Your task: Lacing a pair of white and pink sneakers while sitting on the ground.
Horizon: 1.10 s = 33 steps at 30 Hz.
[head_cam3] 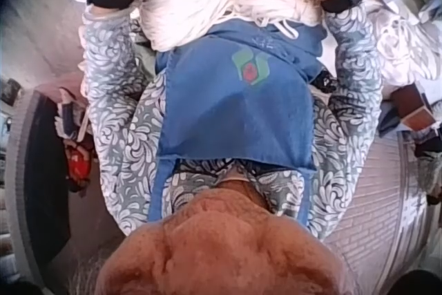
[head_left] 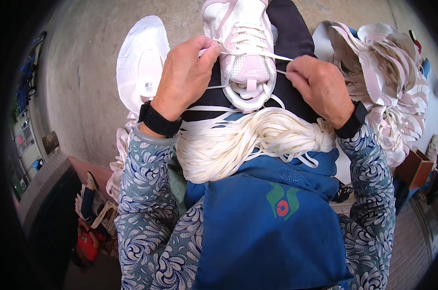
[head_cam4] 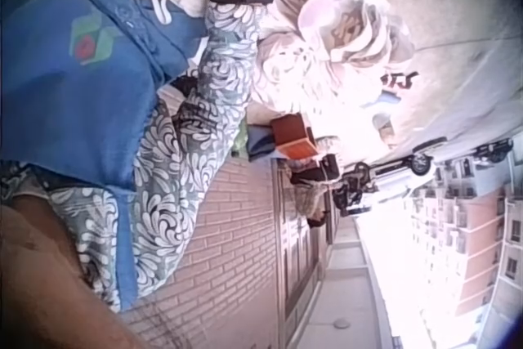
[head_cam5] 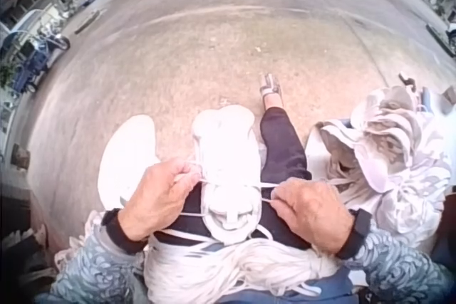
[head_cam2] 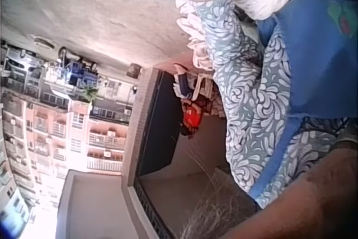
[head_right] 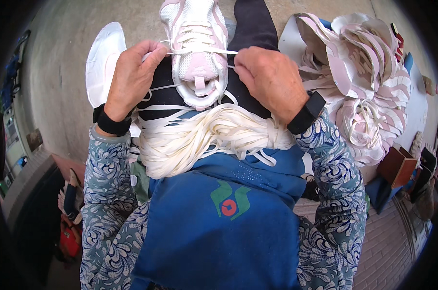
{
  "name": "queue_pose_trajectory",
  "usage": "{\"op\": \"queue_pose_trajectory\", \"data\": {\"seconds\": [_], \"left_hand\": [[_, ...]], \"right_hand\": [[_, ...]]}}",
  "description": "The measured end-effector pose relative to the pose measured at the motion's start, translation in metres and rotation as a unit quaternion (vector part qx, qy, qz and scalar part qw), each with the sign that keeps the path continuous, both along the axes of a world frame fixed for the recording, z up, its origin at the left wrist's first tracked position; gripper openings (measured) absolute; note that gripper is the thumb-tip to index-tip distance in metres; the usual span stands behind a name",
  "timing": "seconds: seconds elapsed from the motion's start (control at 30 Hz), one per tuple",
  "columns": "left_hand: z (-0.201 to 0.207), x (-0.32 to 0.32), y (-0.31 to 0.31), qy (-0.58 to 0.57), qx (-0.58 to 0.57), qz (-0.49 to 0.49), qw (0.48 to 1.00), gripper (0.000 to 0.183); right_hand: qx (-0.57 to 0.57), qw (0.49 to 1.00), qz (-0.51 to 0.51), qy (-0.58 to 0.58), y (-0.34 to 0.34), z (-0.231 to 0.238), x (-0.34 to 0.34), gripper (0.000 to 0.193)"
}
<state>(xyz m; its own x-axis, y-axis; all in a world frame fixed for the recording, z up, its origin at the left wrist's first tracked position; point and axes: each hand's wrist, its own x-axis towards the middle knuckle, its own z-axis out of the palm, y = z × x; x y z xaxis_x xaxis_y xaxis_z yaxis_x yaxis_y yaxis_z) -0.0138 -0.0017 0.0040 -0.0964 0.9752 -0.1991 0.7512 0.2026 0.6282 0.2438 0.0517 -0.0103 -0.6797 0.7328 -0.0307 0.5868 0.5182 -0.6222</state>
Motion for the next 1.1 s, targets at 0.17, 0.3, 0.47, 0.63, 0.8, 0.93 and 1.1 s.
{"op": "queue_pose_trajectory", "data": {"seconds": [0.17,0.3,0.47,0.63,0.8,0.93,1.1], "left_hand": [[-0.007,0.006,0.003,-0.074,0.041,0.033,0.996,0.028],[0.0,0.003,0.001,-0.071,-0.001,0.025,0.997,0.028],[-0.006,0.006,-0.003,-0.053,0.025,0.037,0.998,0.027],[-0.013,0.009,-0.004,-0.041,0.061,0.056,0.996,0.025],[-0.01,0.008,-0.001,-0.033,0.055,0.056,0.996,0.026],[-0.009,0.008,-0.003,-0.061,0.039,0.056,0.996,0.027],[-0.011,0.008,0.0,-0.031,0.056,0.046,0.997,0.027]], "right_hand": [[-0.064,0.993,-0.049,0.09,0.009,0.0,-0.01,0.016],[-0.006,0.998,-0.025,0.058,0.01,-0.001,-0.013,0.017],[-0.071,0.993,-0.042,0.085,0.007,-0.002,-0.012,0.017],[-0.005,0.995,-0.036,0.089,0.008,-0.006,-0.015,0.017],[0.003,0.993,-0.062,0.103,0.011,-0.011,-0.018,0.018],[-0.012,0.992,-0.066,0.105,0.015,-0.013,-0.02,0.018],[-0.044,0.993,-0.046,0.098,0.019,-0.012,-0.021,0.019]]}}
